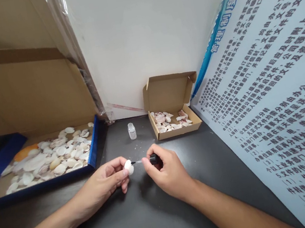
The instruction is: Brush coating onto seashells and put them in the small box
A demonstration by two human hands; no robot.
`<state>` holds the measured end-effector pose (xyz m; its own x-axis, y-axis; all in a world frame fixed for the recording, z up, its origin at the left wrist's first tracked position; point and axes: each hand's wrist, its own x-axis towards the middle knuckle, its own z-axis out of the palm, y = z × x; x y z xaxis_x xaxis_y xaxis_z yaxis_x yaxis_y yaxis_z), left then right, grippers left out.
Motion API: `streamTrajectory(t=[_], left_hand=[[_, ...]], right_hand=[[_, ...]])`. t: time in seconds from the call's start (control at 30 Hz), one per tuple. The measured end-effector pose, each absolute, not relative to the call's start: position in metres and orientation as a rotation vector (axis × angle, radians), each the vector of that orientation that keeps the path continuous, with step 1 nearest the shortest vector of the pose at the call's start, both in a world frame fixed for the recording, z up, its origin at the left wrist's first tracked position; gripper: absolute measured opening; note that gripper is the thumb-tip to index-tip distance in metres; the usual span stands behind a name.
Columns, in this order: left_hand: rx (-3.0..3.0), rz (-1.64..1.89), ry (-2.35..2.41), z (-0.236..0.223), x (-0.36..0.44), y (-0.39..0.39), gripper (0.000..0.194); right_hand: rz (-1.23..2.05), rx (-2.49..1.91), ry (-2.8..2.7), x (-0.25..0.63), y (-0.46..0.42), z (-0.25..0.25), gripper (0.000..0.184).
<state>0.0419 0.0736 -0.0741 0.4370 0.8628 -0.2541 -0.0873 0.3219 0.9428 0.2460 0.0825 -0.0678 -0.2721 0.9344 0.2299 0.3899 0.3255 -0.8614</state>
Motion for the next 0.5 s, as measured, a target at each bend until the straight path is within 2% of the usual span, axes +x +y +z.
streamTrajectory(t=[0.5], left_hand=[[0.971, 0.769, 0.867, -0.0711, 0.0425, 0.0730, 0.030]], right_hand=[[0.829, -1.141, -1.876, 0.2456, 0.0804, -0.0659, 0.020]])
